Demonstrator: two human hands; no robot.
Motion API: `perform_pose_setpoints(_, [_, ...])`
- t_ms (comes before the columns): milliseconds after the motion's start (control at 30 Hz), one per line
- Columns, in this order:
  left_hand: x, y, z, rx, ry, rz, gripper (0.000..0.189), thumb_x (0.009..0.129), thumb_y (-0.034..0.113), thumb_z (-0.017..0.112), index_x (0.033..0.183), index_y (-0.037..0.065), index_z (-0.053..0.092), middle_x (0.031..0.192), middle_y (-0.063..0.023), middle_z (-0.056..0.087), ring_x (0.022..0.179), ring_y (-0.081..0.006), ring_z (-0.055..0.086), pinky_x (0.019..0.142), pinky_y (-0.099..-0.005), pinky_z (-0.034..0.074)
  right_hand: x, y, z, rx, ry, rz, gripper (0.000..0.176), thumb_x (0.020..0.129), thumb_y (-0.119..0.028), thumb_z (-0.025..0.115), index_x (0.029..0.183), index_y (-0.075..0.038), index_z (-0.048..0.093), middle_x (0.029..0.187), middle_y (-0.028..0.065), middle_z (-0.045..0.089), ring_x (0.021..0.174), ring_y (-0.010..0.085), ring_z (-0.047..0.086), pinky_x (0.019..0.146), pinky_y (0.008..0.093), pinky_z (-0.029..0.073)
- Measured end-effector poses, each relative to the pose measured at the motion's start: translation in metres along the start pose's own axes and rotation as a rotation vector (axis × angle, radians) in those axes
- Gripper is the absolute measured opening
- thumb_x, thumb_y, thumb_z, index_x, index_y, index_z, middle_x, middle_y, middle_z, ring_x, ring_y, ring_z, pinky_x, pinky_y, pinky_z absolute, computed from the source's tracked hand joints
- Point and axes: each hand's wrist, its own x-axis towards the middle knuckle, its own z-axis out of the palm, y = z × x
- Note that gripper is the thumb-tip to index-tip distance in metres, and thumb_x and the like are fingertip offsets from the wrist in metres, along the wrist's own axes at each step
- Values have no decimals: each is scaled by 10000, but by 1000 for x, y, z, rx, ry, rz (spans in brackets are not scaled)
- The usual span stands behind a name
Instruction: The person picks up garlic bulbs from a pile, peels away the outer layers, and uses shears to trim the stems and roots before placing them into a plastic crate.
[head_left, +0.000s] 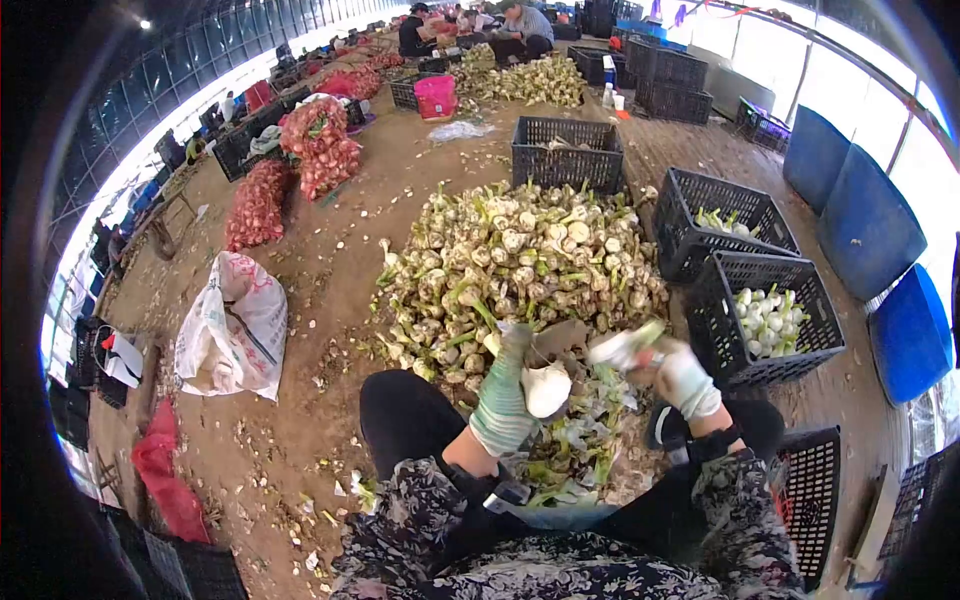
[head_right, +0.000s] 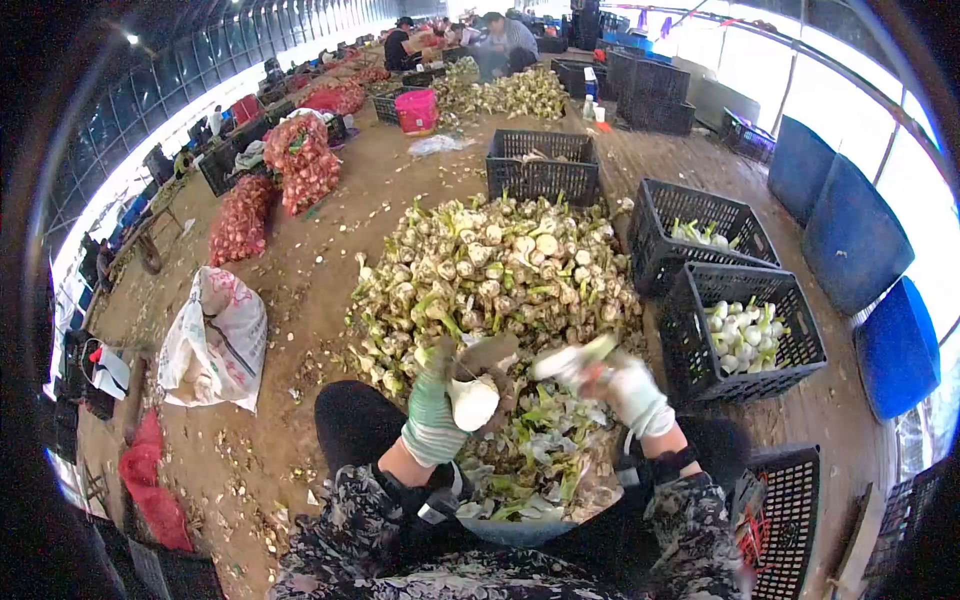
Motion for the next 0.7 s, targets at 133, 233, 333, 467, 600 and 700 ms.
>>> perform_pose_setpoints(133, [35,16,-10,352,-7,-58,1033,643,831,293,1283,25,393,738,-118,576,627,-213,576,581,-304,466,10,16,11,-1449,-341,-87,256,780,-31,506,1026,36,531,888,162,620,844,247,611,647,287,497])
perform_pose_setpoints(233, [66,17,-26,536,-136,4,934,722,750,354,1314,28,352,850,-99,588,689,-183,571,616,-280,457,19,-26,40,-323,12,171,353,872,-228,499,1091,48,476,908,115,599,708,170,616,552,236,481])
perform_pose_setpoints(333, [89,17,-49,662,-224,-31,831,790,629,444,1344,27,298,1206,-133,496,949,-183,541,806,-286,426,33,-30,60,5,-96,106,395,824,-271,573,1085,-4,445,865,80,576,671,126,604,519,230,489])
perform_pose_setpoints(467, [94,17,-60,758,-274,239,578,906,355,443,1318,-31,316,1326,-131,397,1213,-192,373,1006,-305,268,65,-25,79,-83,-170,185,524,786,-410,626,1027,11,429,861,76,546,679,132,588,555,253,492])
perform_pose_setpoints(600, [98,27,-72,546,-183,35,637,889,399,454,1323,-40,298,1339,-143,375,1226,-202,360,1023,-312,240,84,-16,65,-297,-333,66,453,830,-340,583,1025,40,432,895,69,536,798,110,527,655,244,451])
perform_pose_setpoints(700, [106,27,-76,596,-213,158,615,894,365,463,1318,-50,299,1347,-156,361,1250,-204,330,1032,-316,226,88,5,60,-354,-365,-72,432,852,-296,550,1085,41,415,935,66,526,788,112,530,661,247,464])
